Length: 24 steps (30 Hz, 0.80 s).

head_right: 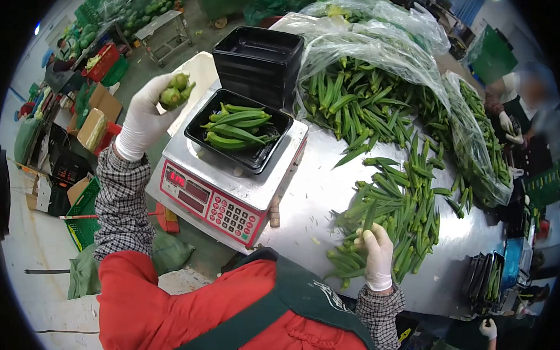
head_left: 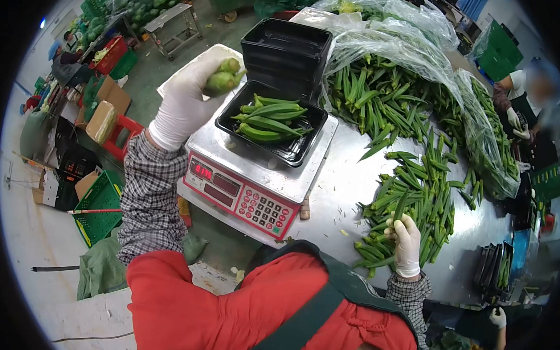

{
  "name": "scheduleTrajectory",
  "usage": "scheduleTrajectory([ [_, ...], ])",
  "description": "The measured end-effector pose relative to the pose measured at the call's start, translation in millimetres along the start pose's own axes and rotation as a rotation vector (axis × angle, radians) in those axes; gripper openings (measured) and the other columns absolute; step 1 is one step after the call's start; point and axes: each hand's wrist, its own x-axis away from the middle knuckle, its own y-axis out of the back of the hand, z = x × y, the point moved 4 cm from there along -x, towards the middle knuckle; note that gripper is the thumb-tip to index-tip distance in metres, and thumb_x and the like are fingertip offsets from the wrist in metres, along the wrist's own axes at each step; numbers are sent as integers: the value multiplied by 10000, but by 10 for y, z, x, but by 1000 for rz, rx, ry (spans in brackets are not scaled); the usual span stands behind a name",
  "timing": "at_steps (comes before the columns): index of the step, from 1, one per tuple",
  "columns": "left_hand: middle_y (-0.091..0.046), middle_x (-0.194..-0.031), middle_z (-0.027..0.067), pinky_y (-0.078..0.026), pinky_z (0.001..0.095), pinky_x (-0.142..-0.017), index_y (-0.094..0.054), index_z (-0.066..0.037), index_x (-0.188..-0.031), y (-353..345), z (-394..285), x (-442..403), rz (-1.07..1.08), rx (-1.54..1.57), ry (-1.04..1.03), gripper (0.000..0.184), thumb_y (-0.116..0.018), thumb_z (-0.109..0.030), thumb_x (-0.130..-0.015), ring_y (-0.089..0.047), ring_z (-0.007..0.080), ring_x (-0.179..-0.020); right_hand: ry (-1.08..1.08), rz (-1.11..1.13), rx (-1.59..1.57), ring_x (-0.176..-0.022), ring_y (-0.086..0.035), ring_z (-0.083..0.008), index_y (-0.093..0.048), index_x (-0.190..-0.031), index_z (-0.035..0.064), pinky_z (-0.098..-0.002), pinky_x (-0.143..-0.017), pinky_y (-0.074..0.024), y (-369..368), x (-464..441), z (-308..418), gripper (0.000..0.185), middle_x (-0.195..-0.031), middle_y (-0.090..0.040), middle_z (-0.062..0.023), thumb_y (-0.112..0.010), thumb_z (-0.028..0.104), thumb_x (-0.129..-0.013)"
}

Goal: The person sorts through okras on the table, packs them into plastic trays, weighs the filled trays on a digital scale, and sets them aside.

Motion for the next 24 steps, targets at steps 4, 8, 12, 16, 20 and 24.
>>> scheduleTrajectory([
  [4, -602, -1006, 123, -470, 279, -787, -538, -4, -1147, 64, -5, 86, -18, -81, 0, 443, -680, -15, -727, -594, 181, -920, 46, 29, 122, -684, -541, -88, -564, -1049, -30, -214, -631, -452, -117, -144, 96, 231, -858, -591, -39, -514, 106, -869],
  [8, -616, -931, 134, -483, 334, -746, -561, -37, -1074, -150, 36, 119, 57, -136, -59, 429, -694, -32, -666, -603, 280, -864, 19, 49, 244, -666, -539, -87, -575, -1038, -32, -206, -598, -432, -39, -268, -117, 224, -838, -589, -34, -522, 98, -864],
  [12, -621, -916, 142, -478, 368, -762, -558, -49, -1070, -232, 16, 122, 69, -172, -63, 474, -709, -44, -621, -593, 314, -874, 28, 8, 373, -612, -530, -89, -596, -1000, -25, -207, -560, -422, 25, -336, -181, 203, -792, -586, -39, -523, 96, -854],
  [16, -610, -960, 156, -478, 347, -764, -553, -39, -1097, -106, 2, 191, 39, -190, -33, 450, -692, -27, -669, -592, 315, -894, 106, -21, 538, -656, -559, -134, -606, -939, -23, -250, -606, -452, 76, -501, -75, 165, -803, -593, -78, -549, 81, -825],
  [20, -603, -973, 166, -478, 327, -773, -554, -21, -1103, 13, 74, 301, 35, -173, 73, 420, -680, -10, -703, -596, 309, -896, 829, 58, 895, -801, -567, -273, -612, -921, -6, -337, -723, -459, -526, -679, 530, 168, -872, -588, -142, -600, 79, -776],
  [24, -599, -924, 158, -472, 322, -755, -554, -7, -1091, 55, 2, 388, 24, -196, 92, 411, -672, 3, -698, -599, 292, -864, 986, 288, 736, -834, -558, -297, -620, -920, 15, -365, -734, -450, -1687, -644, 1200, 208, -892, -580, -133, -638, 131, -748],
])
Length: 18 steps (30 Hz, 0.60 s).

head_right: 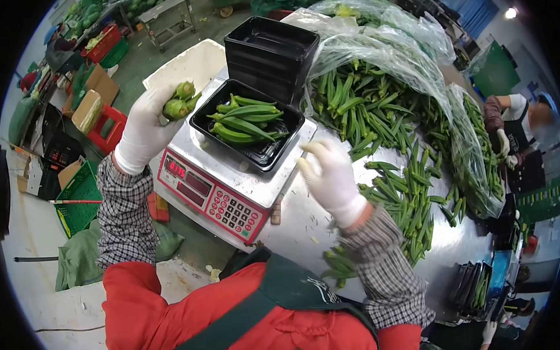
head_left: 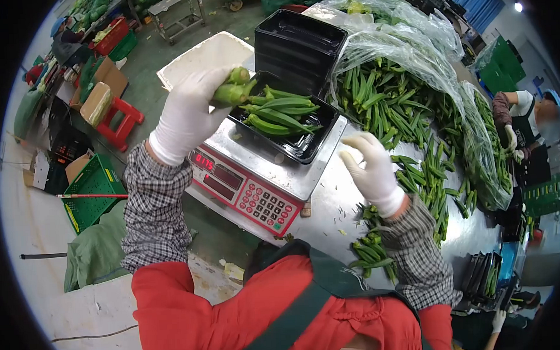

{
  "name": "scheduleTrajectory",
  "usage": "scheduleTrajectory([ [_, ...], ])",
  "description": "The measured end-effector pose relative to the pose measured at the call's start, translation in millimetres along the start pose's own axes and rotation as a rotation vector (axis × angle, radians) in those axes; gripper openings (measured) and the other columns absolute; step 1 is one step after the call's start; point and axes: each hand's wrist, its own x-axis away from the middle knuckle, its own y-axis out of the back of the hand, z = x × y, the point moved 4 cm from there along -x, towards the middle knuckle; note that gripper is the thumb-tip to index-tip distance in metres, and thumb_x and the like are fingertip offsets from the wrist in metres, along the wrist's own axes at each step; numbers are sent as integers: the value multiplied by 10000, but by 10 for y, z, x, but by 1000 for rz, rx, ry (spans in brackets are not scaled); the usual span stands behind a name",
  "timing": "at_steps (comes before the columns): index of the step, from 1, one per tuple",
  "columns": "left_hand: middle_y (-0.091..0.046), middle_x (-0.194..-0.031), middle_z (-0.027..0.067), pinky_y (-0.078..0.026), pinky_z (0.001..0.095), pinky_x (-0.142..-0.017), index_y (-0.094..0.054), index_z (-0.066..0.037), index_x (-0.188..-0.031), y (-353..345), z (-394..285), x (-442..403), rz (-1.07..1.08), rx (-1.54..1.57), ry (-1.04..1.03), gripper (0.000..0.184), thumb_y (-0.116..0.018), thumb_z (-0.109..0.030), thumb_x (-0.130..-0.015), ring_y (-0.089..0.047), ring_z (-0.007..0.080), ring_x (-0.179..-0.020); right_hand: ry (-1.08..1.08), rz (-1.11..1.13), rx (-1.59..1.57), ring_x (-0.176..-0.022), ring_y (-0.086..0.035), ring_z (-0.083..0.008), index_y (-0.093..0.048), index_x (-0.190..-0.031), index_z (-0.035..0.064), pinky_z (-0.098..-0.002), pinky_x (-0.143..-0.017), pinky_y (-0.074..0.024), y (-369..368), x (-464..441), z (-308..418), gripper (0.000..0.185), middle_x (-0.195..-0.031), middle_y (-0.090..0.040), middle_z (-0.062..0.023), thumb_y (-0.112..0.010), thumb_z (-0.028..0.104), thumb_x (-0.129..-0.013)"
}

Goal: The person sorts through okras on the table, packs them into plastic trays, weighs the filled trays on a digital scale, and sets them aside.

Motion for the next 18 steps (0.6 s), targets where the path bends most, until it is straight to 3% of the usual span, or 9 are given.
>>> scheduleTrajectory([
  [4, -583, -933, 150, -459, 314, -754, -555, -4, -1088, 69, 16, 109, -36, 49, 58, 415, -654, 26, -686, -589, 282, -854, 177, 112, 338, -812, -575, -286, -624, -947, 69, -384, -740, -439, -544, -481, 274, 217, -874, -610, -108, -611, 204, -777],
  [7, -576, -953, 142, -452, 304, -778, -549, -1, -1103, 86, 87, 202, -43, 53, 113, 436, -634, 52, -678, -584, 270, -878, 89, 242, 372, -789, -568, -267, -618, -910, 73, -382, -741, -409, -754, -545, 124, 200, -799, -597, -101, -612, 217, -773],
  [12, -581, -942, 127, -454, 306, -782, -549, -1, -1107, 67, 156, 300, -63, 47, 155, 425, -631, 55, -695, -588, 249, -880, -210, 127, -222, -763, -621, -293, -645, -915, 34, -336, -695, -486, -444, -429, 15, 160, -799, -641, -137, -573, 135, -814],
  [13, -581, -941, 126, -454, 306, -779, -550, -1, -1104, 57, 155, 296, -84, 66, 160, 420, -634, 53, -697, -588, 249, -878, -306, 100, -337, -660, -605, -199, -648, -911, 16, -287, -626, -471, -405, -354, -66, 152, -720, -627, -100, -566, 111, -826],
  [16, -582, -937, 124, -455, 306, -772, -554, -2, -1095, 13, 158, 312, -108, 100, 177, 408, -642, 48, -699, -588, 250, -873, -508, 91, -651, -586, -499, -58, -634, -931, -31, -194, -538, -402, -251, -175, -208, 163, -668, -574, -19, -548, 81, -851],
  [18, -583, -935, 125, -456, 306, -766, -557, -2, -1090, -46, 177, 292, -73, 104, 178, 406, -648, 46, -697, -588, 254, -868, -554, 53, -685, -586, -502, -62, -630, -936, -35, -194, -541, -403, -172, -61, -243, 166, -673, -578, -19, -546, 84, -857],
])
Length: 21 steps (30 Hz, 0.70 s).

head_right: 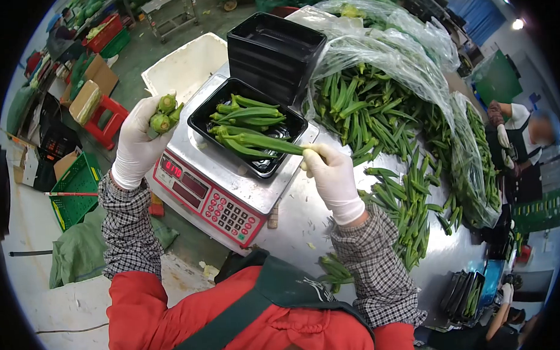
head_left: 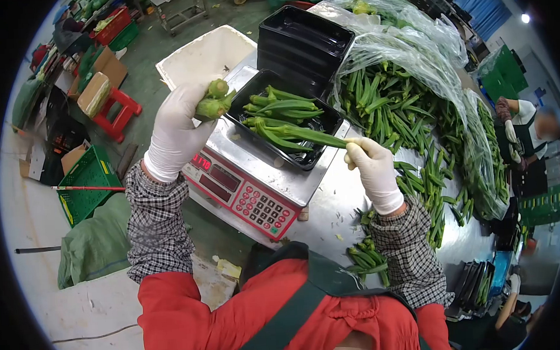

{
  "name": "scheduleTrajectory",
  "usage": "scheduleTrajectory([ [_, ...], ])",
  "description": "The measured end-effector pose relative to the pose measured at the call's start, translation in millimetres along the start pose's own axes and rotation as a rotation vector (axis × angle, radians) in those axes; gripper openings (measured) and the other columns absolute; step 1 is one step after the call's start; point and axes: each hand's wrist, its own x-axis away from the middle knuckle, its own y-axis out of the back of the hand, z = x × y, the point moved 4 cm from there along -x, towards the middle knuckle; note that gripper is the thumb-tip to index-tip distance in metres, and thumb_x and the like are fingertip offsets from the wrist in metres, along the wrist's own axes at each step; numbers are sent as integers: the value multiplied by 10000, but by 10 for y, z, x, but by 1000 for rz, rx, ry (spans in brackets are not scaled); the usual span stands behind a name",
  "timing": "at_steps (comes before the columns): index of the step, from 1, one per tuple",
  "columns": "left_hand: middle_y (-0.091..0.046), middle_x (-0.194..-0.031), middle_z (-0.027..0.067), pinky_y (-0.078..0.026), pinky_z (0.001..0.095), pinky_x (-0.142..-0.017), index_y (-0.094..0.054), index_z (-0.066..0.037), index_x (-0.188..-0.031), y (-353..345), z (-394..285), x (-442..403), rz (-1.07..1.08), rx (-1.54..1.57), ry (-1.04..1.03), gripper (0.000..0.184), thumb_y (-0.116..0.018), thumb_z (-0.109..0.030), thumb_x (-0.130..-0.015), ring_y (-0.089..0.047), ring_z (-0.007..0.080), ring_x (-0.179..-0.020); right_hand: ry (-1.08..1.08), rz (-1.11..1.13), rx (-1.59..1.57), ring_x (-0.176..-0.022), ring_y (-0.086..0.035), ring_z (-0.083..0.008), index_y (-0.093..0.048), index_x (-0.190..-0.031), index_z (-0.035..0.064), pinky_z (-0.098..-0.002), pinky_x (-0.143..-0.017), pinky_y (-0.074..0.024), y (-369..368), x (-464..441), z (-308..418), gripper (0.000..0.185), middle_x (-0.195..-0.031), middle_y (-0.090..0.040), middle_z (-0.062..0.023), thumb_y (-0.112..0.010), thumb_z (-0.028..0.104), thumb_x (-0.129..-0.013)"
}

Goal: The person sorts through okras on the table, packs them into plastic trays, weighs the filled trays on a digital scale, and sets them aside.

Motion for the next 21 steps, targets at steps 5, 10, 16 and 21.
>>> scheduleTrajectory([
  [5, -581, -916, 139, -455, 313, -761, -559, -4, -1083, -166, -75, -72, 47, -4, -102, 428, -653, 47, -669, -585, 282, -857, -86, -97, -126, -592, -503, -66, -617, -931, -46, -185, -567, -406, 204, 141, -126, 195, -681, -582, -15, -566, 134, -877],
  [10, -597, -960, 143, -456, 350, -789, -561, -22, -1096, -421, -250, -158, 101, -8, -201, 521, -634, 65, -588, -577, 311, -888, -45, -114, -166, -598, -507, -65, -612, -907, -35, -188, -574, -410, 240, 146, -112, 192, -688, -577, -19, -583, 152, -876],
  [16, -596, -920, 119, -449, 384, -781, -542, -42, -1120, -790, -372, -220, 195, -141, -316, 599, -665, 40, -540, -565, 308, -886, -37, -131, -225, -609, -515, -73, -612, -896, -22, -197, -581, -416, 275, 111, -106, 180, -686, -581, -15, -584, 154, -877],
  [21, -591, -914, 117, -445, 387, -764, -548, -43, -1095, -683, -359, -251, 84, -187, -302, 566, -660, 27, -545, -562, 309, -867, 32, -288, -262, -682, -564, -105, -589, -887, -2, -235, -659, -470, 471, -2, -68, 200, -786, -606, -41, -577, 198, -889],
])
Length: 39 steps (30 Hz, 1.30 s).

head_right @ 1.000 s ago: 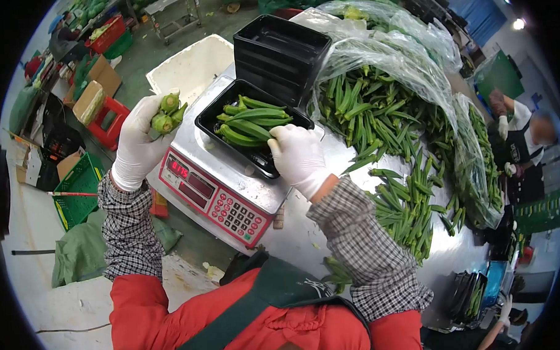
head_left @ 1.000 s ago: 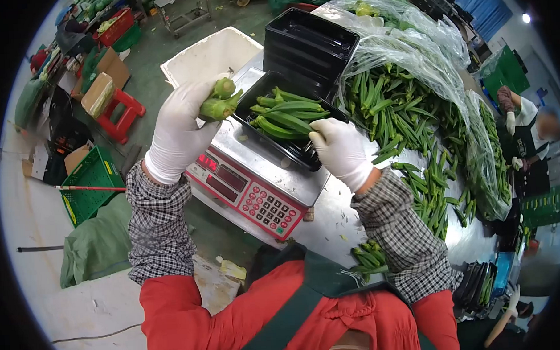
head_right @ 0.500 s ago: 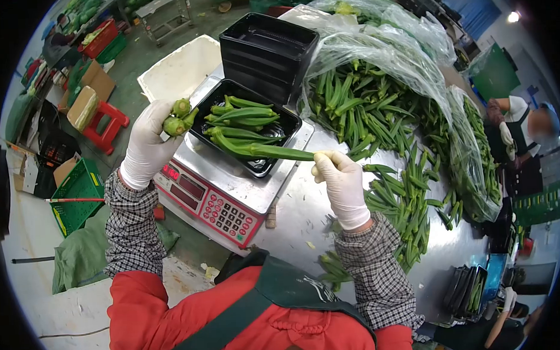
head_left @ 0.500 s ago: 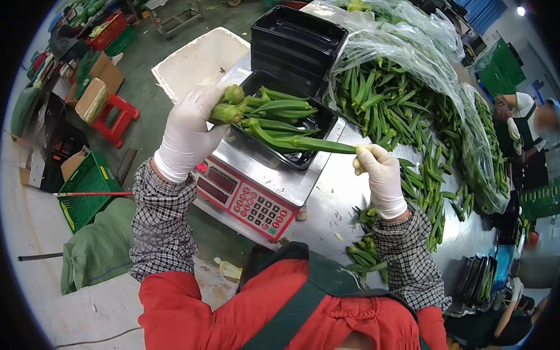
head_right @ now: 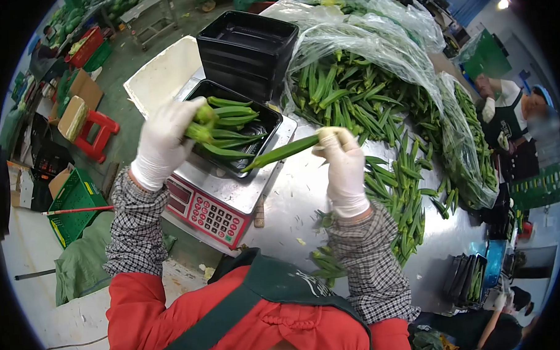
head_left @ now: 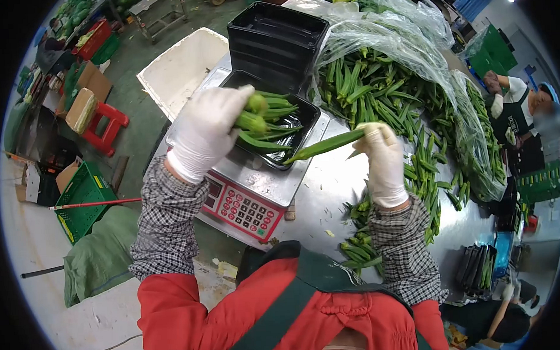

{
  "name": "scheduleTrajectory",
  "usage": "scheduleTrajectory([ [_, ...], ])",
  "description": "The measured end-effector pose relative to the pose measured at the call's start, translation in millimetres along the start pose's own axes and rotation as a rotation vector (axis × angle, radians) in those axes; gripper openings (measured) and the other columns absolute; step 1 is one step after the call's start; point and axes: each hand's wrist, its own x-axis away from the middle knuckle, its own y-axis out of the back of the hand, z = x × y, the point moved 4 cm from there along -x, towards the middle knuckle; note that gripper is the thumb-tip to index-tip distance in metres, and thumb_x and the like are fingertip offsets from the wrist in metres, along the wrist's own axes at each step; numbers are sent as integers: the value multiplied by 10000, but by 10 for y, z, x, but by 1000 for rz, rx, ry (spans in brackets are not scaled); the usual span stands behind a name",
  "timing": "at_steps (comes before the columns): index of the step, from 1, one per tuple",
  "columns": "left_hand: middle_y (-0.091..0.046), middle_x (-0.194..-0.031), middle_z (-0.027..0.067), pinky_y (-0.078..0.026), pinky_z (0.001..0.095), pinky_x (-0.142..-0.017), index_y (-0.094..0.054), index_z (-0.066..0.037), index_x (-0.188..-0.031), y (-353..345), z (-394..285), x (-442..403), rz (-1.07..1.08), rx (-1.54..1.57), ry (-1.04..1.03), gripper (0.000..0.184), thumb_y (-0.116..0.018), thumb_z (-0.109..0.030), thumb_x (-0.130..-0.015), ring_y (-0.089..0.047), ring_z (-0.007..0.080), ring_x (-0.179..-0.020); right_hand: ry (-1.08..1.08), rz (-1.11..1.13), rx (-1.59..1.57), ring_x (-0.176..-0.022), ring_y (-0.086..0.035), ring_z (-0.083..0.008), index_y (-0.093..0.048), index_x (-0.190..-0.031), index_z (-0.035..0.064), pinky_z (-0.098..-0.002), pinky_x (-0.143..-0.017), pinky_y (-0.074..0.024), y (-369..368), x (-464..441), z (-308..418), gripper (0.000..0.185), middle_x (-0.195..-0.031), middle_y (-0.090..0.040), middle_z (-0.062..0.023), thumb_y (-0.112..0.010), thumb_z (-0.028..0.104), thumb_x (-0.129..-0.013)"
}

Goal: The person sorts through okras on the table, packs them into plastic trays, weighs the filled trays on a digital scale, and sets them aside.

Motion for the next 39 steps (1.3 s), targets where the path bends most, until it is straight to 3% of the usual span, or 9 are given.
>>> scheduleTrajectory([
  [6, -589, -918, 121, -442, 387, -736, -556, -59, -1097, 340, 184, 83, -120, 24, 131, 569, -645, 45, -545, -558, 320, -841, -25, 249, 38, -628, -561, -106, -536, -933, 13, -215, -568, -461, -472, -303, 348, 189, -800, -593, -55, -501, 199, -922],
  [8, -596, -922, 120, -443, 382, -739, -563, -50, -1082, 345, 154, 106, -137, 37, 98, 554, -643, 45, -542, -564, 315, -838, 77, 329, 385, -600, -550, -123, -561, -956, 17, -236, -549, -457, -751, -409, 159, 171, -766, -579, -55, -567, 160, -862],
  [10, -600, -918, 118, -444, 384, -740, -561, -43, -1081, 329, 139, 141, -121, 70, 99, 554, -642, 45, -540, -566, 312, -833, 583, 301, 974, -744, -616, -257, -579, -938, 58, -346, -618, -494, -976, -385, 71, 158, -880, -591, -131, -584, 171, -828],
  [12, -599, -921, 120, -441, 376, -756, -561, -37, -1081, 315, 123, 146, -104, 73, 105, 544, -633, 48, -549, -567, 315, -850, 513, 415, 1247, -818, -597, -309, -592, -943, 85, -387, -679, -492, -1096, -401, -67, 164, -911, -565, -147, -583, 185, -813],
  [17, -593, -949, 136, -437, 366, -778, -562, -41, -1094, 320, 105, 143, -89, 74, 112, 552, -604, 62, -554, -565, 326, -891, 454, 472, 858, -708, -581, -212, -641, -887, 29, -294, -663, -460, -1006, -356, -8, 121, -783, -582, -72, -622, 104, -794],
  [21, -607, -929, 105, -443, 381, -769, -561, -40, -1092, 314, 37, 88, -92, 35, 58, 550, -654, 32, -555, -573, 297, -860, 20, 529, 446, -762, -539, -114, -625, -952, -21, -243, -713, -435, -709, -264, 14, 185, -810, -611, -52, -592, 95, -811],
  [24, -604, -955, 90, -440, 373, -786, -546, -41, -1115, 176, -40, 34, -65, 31, -3, 567, -659, 25, -563, -570, 274, -885, -111, 502, 289, -488, -382, -6, -607, -922, -6, -167, -446, -292, -459, -68, 158, 140, -625, -500, 41, -562, 99, -841],
  [28, -598, -953, 130, -447, 367, -815, -542, -29, -1109, -325, 17, -7, 230, 99, -34, 577, -677, 34, -552, -561, 306, -914, -256, 375, 264, -459, -389, -49, -577, -872, -3, -203, -450, -314, 279, 279, 213, 123, -554, -459, 29, -513, 101, -854],
  [39, -659, -880, 143, -507, 280, -713, -592, -9, -1060, 171, 466, -5, 23, 315, 422, 358, -702, -138, -745, -653, 189, -787, -409, -343, 518, -419, -375, -47, -549, -821, 8, -184, -384, -278, 3036, 2672, 420, 96, -634, -519, -13, -498, 85, -848],
])
